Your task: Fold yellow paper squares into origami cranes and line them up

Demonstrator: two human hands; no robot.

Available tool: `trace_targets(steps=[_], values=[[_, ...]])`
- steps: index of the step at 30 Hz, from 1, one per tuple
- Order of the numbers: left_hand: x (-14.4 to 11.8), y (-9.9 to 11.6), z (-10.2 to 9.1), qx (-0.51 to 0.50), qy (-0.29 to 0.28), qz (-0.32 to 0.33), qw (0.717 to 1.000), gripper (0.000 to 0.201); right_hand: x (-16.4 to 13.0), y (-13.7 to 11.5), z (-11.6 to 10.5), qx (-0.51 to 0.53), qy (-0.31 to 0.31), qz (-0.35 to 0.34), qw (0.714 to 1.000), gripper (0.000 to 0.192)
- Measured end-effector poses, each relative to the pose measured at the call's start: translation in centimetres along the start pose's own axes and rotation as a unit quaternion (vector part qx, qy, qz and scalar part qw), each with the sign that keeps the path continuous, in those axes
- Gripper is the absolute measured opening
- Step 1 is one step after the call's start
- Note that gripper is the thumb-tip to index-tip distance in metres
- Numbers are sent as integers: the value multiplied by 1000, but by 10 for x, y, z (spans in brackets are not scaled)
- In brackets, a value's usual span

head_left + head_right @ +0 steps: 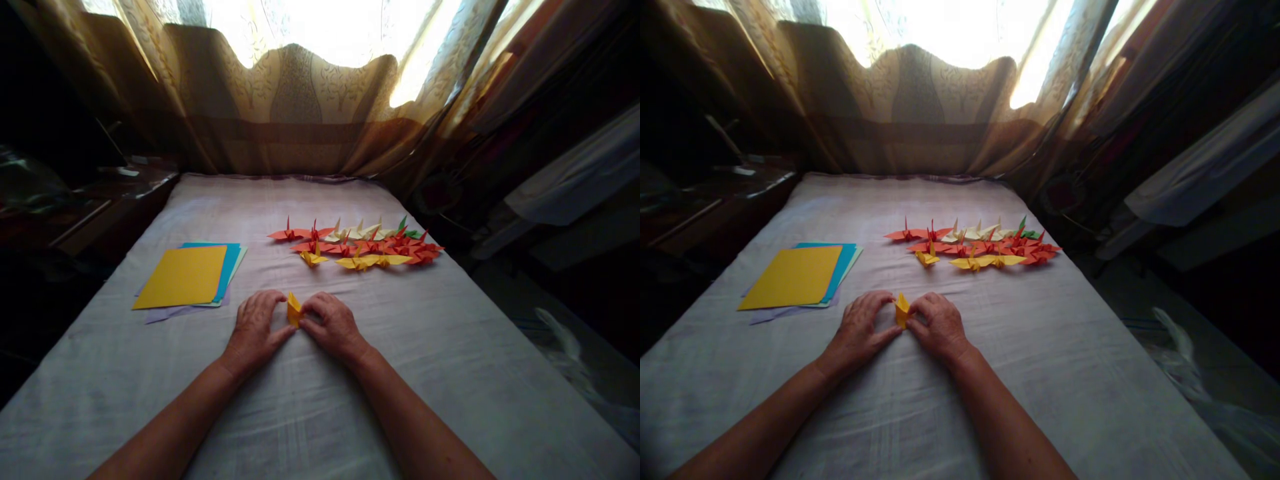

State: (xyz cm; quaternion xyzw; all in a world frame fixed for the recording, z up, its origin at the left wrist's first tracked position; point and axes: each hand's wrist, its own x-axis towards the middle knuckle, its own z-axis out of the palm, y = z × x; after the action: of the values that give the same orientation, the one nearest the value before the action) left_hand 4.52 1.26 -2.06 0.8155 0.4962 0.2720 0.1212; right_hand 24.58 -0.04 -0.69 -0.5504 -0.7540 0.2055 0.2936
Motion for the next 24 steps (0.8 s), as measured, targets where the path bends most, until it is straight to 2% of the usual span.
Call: trace_targets(steps=[11,17,24], values=[[1,4,-4,-29,-6,31,999,20,-1,5,0,18,-6,-13,1000,17],[2,5,-4,-47,-7,55,997,24,0,4,-1,16,-4,-10,1000,14],[3,5,-5,-40,-25,55,997,13,1,9,-1,25,-4,-25,999,16]])
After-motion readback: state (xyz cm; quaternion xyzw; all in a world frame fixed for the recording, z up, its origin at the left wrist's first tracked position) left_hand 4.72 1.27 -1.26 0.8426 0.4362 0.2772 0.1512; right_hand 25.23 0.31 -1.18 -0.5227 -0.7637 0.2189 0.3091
